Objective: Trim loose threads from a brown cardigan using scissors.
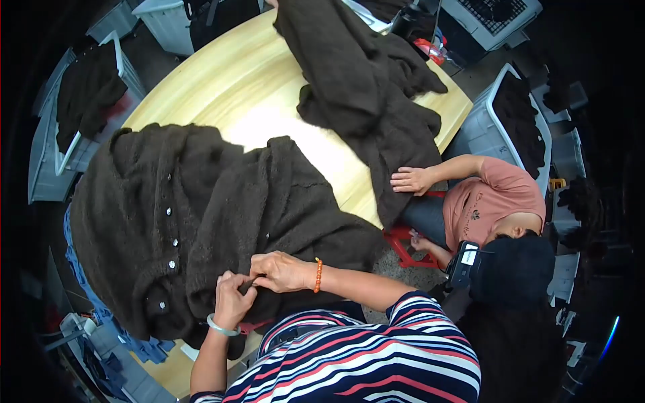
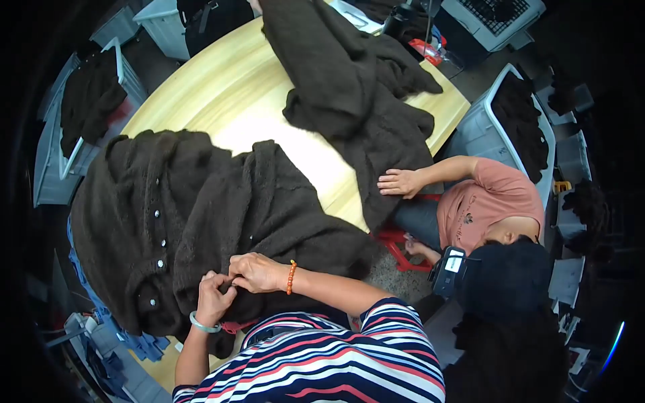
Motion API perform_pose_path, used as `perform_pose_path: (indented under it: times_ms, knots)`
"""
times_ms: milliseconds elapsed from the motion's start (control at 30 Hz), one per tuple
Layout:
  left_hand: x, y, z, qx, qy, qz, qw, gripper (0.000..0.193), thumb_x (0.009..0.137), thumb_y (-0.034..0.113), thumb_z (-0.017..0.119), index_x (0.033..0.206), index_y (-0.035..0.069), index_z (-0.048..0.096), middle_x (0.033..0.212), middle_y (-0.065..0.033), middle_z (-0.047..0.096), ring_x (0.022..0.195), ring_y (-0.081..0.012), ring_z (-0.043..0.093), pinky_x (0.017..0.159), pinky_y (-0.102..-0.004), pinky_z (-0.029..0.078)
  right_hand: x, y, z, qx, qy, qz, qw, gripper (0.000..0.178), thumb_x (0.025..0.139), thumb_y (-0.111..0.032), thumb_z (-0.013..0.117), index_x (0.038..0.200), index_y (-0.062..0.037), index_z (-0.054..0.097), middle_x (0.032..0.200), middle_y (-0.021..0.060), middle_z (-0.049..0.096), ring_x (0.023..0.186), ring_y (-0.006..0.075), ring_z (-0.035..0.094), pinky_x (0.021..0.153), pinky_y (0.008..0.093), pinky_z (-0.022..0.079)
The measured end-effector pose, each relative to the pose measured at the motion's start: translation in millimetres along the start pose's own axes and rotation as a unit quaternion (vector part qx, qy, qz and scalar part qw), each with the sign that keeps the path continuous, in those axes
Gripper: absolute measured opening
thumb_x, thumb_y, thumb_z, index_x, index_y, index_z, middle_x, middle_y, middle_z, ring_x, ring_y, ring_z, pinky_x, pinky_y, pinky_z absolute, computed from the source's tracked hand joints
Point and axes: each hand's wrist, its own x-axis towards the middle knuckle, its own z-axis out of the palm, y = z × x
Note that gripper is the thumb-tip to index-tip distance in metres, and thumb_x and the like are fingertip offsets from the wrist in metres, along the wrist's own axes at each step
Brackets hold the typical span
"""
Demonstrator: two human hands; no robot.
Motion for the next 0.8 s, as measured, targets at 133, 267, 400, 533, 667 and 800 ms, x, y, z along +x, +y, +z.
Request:
perform_pose_path:
  times_ms: [133,267,400,533,667,800]
  knots:
    - [7.7,6.9,1.3,0.085,-0.017,0.046,0.995,0.015,0.065,0.007,0.072,0.080,0.004,0.068,0.075,-0.0110,0.062,0.079,-0.0298,0.055,0.073,-0.0401,0.041,-6.5,0.1,4.3,-0.037,0.010,0.011,0.999,0.008,0.080,-0.010,0.062,0.085,-0.0057,0.066,0.088,0.0140,0.060,0.086,0.0331,0.062,0.074,0.0414,0.052]
    - [23.5,12.3,-12.4,0.050,-0.117,-0.036,0.991,0.035,0.069,0.007,0.069,0.104,0.001,0.066,0.078,-0.0134,0.064,0.080,-0.0312,0.058,0.077,-0.0391,0.045,-17.7,8.1,0.0,-0.040,-0.017,0.056,0.997,0.011,0.078,-0.005,0.060,0.089,-0.0017,0.061,0.090,0.0162,0.059,0.086,0.0354,0.062,0.076,0.0432,0.051]
    - [41.9,14.8,-6.7,0.071,-0.096,-0.103,0.987,0.040,0.080,0.016,0.066,0.116,0.000,0.060,0.076,-0.0192,0.066,0.076,-0.0355,0.064,0.074,-0.0443,0.050,-26.4,17.3,2.5,-0.026,-0.020,0.081,0.996,0.013,0.077,-0.006,0.061,0.089,-0.0005,0.060,0.090,0.0164,0.059,0.083,0.0355,0.063,0.073,0.0433,0.052]
    - [62.5,19.5,19.3,0.182,-0.022,-0.056,0.982,0.029,0.086,0.016,0.061,0.113,0.005,0.063,0.081,-0.0215,0.065,0.074,-0.0375,0.065,0.066,-0.0463,0.052,-27.4,21.4,8.7,-0.029,0.006,0.076,0.997,0.012,0.078,-0.007,0.061,0.088,-0.0005,0.060,0.089,0.0160,0.060,0.081,0.0350,0.063,0.072,0.0428,0.053]
    - [80.6,-8.8,39.0,0.247,-0.058,0.004,0.967,0.014,0.085,0.010,0.055,0.095,0.003,0.063,0.087,-0.0216,0.061,0.072,-0.0382,0.064,0.062,-0.0457,0.051,-21.9,24.6,9.3,-0.032,0.015,0.075,0.997,0.012,0.079,-0.008,0.062,0.088,-0.0010,0.059,0.088,0.0156,0.060,0.081,0.0347,0.063,0.072,0.0429,0.052]
    - [85.1,-12.1,39.0,0.279,-0.073,0.061,0.956,0.005,0.078,0.005,0.056,0.081,0.001,0.055,0.085,-0.0183,0.056,0.071,-0.0322,0.064,0.060,-0.0419,0.053,-19.1,25.5,5.6,-0.026,0.040,0.060,0.997,0.013,0.080,-0.008,0.063,0.089,-0.0021,0.056,0.087,0.0153,0.059,0.079,0.0357,0.062,0.069,0.0439,0.051]
